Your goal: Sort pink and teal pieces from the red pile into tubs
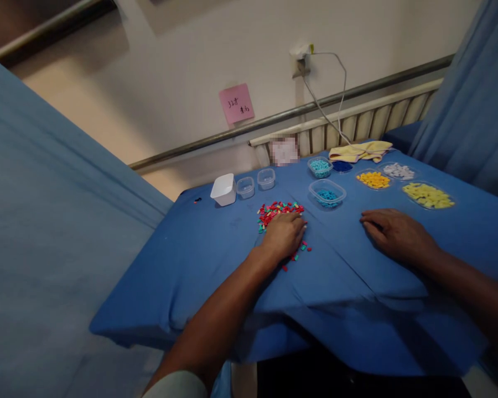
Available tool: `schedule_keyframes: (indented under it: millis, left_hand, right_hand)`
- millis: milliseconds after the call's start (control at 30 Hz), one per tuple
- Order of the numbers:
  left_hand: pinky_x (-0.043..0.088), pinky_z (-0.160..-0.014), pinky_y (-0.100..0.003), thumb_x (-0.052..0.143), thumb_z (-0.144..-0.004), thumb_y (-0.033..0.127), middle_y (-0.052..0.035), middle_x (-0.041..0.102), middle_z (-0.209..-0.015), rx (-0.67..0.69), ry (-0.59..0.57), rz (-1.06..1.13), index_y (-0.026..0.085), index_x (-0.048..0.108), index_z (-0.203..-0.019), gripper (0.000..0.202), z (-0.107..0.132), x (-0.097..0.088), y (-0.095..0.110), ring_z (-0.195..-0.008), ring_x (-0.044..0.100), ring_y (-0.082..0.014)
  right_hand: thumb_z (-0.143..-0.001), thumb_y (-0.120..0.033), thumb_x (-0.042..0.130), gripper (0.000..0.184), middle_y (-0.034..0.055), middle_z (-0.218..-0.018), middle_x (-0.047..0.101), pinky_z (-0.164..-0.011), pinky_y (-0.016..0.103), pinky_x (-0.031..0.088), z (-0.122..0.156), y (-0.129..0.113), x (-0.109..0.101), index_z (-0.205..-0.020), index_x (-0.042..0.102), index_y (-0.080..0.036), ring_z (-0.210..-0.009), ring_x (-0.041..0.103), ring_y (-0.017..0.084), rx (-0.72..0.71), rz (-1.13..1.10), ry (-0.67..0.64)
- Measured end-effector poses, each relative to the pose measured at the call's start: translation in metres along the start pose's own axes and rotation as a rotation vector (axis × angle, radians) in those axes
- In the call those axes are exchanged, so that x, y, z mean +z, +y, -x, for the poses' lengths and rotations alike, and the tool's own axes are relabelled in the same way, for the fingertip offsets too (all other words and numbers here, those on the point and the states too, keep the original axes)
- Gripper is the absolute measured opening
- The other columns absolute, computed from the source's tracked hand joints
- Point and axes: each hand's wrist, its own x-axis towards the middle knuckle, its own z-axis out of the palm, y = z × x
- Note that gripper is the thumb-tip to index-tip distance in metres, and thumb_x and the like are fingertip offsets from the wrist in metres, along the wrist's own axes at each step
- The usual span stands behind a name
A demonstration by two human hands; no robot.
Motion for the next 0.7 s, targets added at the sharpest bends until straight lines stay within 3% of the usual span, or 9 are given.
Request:
schedule_keyframes:
  millis: [100, 200, 233, 300, 367, 433, 533, 700]
  left_hand:
    - [0.050, -0.121, -0.043, 0.043, -0.115, 0.035, -0.0111, 0.074, -0.139, -0.073, 0.088, 0.128, 0.019, 0.078, -0.125, 0.040, 0.033, -0.005, -0.026, -0.134, 0.066, -0.0257]
    - [0.048, -0.126, -0.044, 0.042, -0.116, 0.044, -0.0098, 0.067, -0.152, -0.164, 0.136, 0.239, 0.022, 0.076, -0.134, 0.045, 0.072, -0.014, -0.036, -0.143, 0.062, -0.0249]
    - [0.043, -0.130, -0.046, 0.042, -0.116, 0.049, -0.0098, 0.061, -0.160, -0.163, 0.117, 0.251, 0.023, 0.072, -0.144, 0.048, 0.083, -0.018, -0.035, -0.150, 0.056, -0.0258]
    - [0.032, -0.136, -0.051, 0.050, -0.111, 0.063, -0.0115, 0.035, -0.179, -0.139, 0.022, 0.248, 0.023, 0.052, -0.166, 0.068, 0.101, -0.023, -0.028, -0.166, 0.034, -0.0304]
    - [0.024, -0.139, -0.055, 0.053, -0.107, 0.071, -0.0119, 0.016, -0.185, -0.092, -0.085, 0.240, 0.025, 0.033, -0.177, 0.086, 0.109, -0.024, -0.018, -0.171, 0.018, -0.0334]
    - [0.019, -0.139, -0.059, 0.053, -0.105, 0.074, -0.0114, 0.011, -0.185, -0.038, -0.143, 0.218, 0.029, 0.028, -0.178, 0.090, 0.105, -0.020, -0.009, -0.172, 0.011, -0.0352]
    - [0.016, -0.139, -0.060, 0.051, -0.107, 0.072, -0.0109, 0.015, -0.185, 0.006, -0.101, 0.150, 0.028, 0.040, -0.174, 0.081, 0.081, -0.009, -0.008, -0.172, 0.014, -0.0357]
    - [0.023, -0.138, -0.055, 0.050, -0.111, 0.059, -0.0146, 0.039, -0.176, -0.023, 0.064, 0.101, 0.019, 0.057, -0.162, 0.065, 0.027, -0.003, -0.035, -0.165, 0.034, -0.0328]
  right_hand:
    - [-0.104, -0.035, 0.052, 0.036, 0.0120, -0.124, 0.083, -0.102, 0.055, 0.061, -0.001, -0.002, -0.001, -0.113, 0.084, -0.023, -0.112, 0.077, 0.036, -0.005, -0.007, -0.001]
    - [-0.103, -0.035, 0.054, 0.034, 0.0111, -0.122, 0.084, -0.103, 0.056, 0.060, 0.000, -0.002, -0.001, -0.112, 0.085, -0.024, -0.113, 0.077, 0.037, 0.002, -0.029, 0.011]
    - [-0.102, -0.035, 0.054, 0.034, 0.0114, -0.122, 0.084, -0.104, 0.056, 0.060, 0.000, -0.001, 0.000, -0.112, 0.085, -0.024, -0.113, 0.077, 0.037, 0.005, -0.031, 0.016]
    - [-0.103, -0.035, 0.054, 0.035, 0.0119, -0.124, 0.083, -0.105, 0.056, 0.059, 0.000, 0.000, 0.001, -0.114, 0.084, -0.023, -0.115, 0.076, 0.037, 0.011, -0.019, 0.015]
    - [-0.103, -0.036, 0.054, 0.035, 0.0117, -0.125, 0.083, -0.105, 0.054, 0.059, -0.001, 0.001, 0.002, -0.116, 0.084, -0.023, -0.115, 0.076, 0.036, 0.007, -0.002, -0.005]
    - [-0.104, -0.036, 0.055, 0.034, 0.0116, -0.125, 0.083, -0.105, 0.053, 0.059, -0.002, 0.001, 0.001, -0.116, 0.083, -0.023, -0.115, 0.076, 0.035, 0.007, 0.009, -0.020]
    - [-0.104, -0.034, 0.054, 0.033, 0.0129, -0.127, 0.082, -0.105, 0.051, 0.059, -0.004, -0.001, -0.001, -0.117, 0.082, -0.021, -0.116, 0.077, 0.034, 0.014, 0.021, -0.028]
    - [-0.106, -0.031, 0.050, 0.033, 0.0132, -0.128, 0.082, -0.104, 0.049, 0.059, -0.007, -0.005, -0.002, -0.113, 0.081, -0.021, -0.116, 0.076, 0.033, 0.028, 0.041, -0.050]
